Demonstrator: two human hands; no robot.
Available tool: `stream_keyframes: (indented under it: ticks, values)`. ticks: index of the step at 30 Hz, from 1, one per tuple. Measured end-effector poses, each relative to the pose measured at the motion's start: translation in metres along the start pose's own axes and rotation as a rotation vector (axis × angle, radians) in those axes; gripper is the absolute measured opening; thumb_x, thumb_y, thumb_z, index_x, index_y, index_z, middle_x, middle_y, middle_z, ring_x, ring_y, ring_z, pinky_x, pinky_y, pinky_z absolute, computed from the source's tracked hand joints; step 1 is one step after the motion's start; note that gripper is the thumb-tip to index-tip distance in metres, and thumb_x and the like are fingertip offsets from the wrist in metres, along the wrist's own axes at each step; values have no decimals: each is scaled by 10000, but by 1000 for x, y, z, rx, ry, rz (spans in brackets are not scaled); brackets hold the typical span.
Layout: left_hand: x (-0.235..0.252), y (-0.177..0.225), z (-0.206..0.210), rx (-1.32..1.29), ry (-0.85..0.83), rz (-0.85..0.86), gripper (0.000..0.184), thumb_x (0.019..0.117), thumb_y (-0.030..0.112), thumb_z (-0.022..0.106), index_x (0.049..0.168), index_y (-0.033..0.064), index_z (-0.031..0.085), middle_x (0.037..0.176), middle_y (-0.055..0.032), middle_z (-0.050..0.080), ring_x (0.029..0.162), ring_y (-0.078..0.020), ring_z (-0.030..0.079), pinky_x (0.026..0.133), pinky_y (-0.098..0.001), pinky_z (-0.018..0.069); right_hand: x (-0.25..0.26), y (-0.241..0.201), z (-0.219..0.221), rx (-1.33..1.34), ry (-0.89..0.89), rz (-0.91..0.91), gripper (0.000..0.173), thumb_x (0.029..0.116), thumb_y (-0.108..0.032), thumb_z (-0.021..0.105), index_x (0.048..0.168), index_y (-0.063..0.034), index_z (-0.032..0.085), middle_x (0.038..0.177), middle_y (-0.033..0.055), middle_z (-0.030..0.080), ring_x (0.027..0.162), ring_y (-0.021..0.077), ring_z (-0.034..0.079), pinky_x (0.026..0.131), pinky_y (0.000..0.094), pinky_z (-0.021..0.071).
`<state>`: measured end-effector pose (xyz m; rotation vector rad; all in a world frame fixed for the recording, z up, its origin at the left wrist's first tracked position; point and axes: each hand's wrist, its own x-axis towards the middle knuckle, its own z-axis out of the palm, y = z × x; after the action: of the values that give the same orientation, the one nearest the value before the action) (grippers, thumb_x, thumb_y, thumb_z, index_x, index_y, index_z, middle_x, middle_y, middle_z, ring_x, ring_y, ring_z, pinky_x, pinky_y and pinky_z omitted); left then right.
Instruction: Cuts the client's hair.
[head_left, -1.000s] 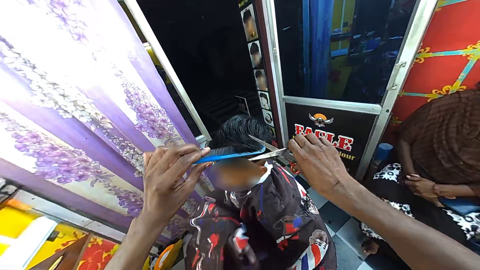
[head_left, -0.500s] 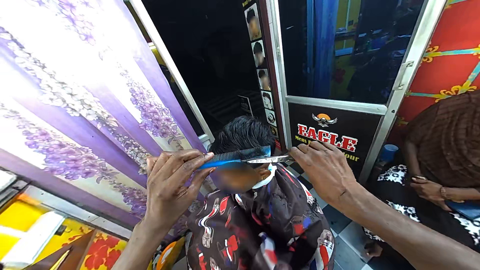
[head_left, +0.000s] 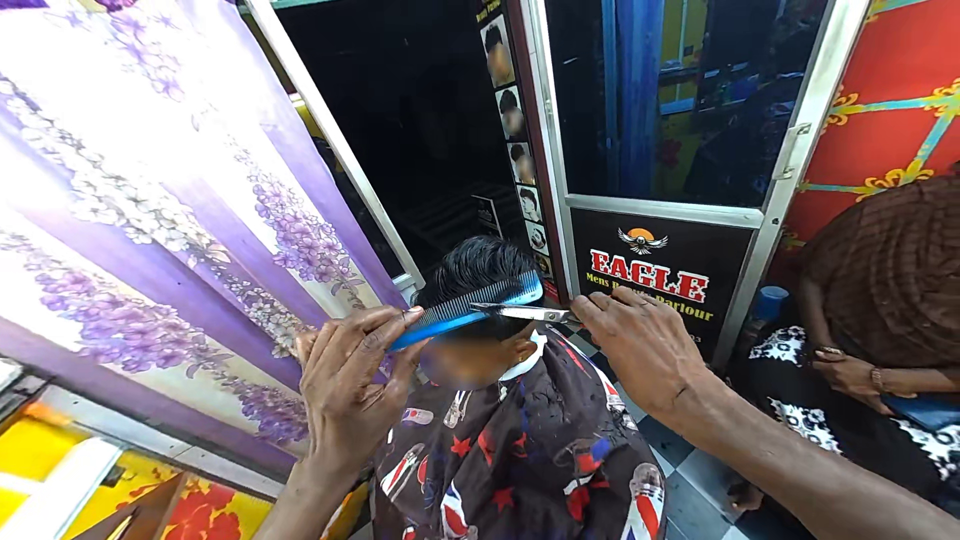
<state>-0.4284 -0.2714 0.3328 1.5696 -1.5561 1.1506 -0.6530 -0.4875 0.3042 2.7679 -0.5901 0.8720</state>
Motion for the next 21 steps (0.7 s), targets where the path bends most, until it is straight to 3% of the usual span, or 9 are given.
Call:
stream_keyframes:
  ticks: [7, 9, 11, 13, 15, 17, 19, 21]
  values:
    - [-3, 4, 6, 22, -51, 25, 325, 953, 315, 725, 1222, 133, 741, 1191, -73, 716, 1049, -159, 646, 909, -424, 410, 1, 5, -3, 55, -12, 28, 339, 769, 79, 803, 1061, -70, 718, 906, 99, 720, 849, 307, 704, 705, 430, 569]
    - [-4, 5, 6, 31, -31, 31, 320, 963, 328, 713, 1212, 130, 738, 1184, -79, 722, 1043, -158, 651, 913, -419, 405, 1, 5, -10, 128, 21, 60, 292, 783, 63, 814, 1043, -27, 718, 916, 135, 724, 882, 333, 716, 715, 460, 568]
    - [-2, 8, 5, 28, 8, -22, 276, 982, 304, 690, 1185, 123, 736, 1160, -86, 727, 1035, -169, 665, 928, -443, 427, 1, 18, 3, 148, 71, 89, 293, 807, 10, 812, 1066, -65, 696, 977, 121, 711, 940, 339, 705, 732, 472, 589]
    - [5, 14, 4, -18, 3, -176, 252, 1017, 269, 633, 1142, 71, 727, 1041, -63, 732, 889, -121, 659, 829, -403, 465, 2, 23, 4, 201, 74, 148, 271, 836, 17, 777, 1081, -53, 686, 1009, 140, 711, 955, 355, 704, 724, 495, 586]
    - [14, 13, 3, -108, -105, -387, 262, 1041, 312, 579, 1142, 103, 702, 894, 53, 714, 643, 2, 610, 581, -219, 515, 4, 11, -24, 353, -16, 260, 173, 893, 50, 714, 1062, 49, 677, 964, 215, 698, 925, 397, 693, 750, 554, 540]
    - [14, 12, 4, -293, -202, -541, 219, 1022, 283, 608, 1153, 138, 706, 825, 66, 719, 528, -20, 577, 464, -192, 479, 2, 16, -20, 412, -25, 261, 175, 897, 47, 716, 1070, 51, 691, 958, 215, 701, 902, 392, 695, 758, 573, 533]
    - [6, 15, 4, -267, -242, -521, 222, 1018, 316, 606, 1138, 169, 722, 830, 93, 717, 583, -17, 607, 505, -199, 501, -2, 43, 22, 314, 99, 162, 212, 864, 23, 735, 1046, -83, 711, 935, 104, 720, 839, 308, 721, 680, 517, 583]
    - [-4, 24, 5, -153, -245, -427, 268, 1016, 365, 583, 1115, 177, 746, 854, 123, 728, 711, 0, 661, 656, -252, 547, -3, 50, 27, 296, 64, 168, 241, 861, 42, 722, 1061, -93, 712, 975, 98, 730, 877, 305, 725, 709, 517, 586]
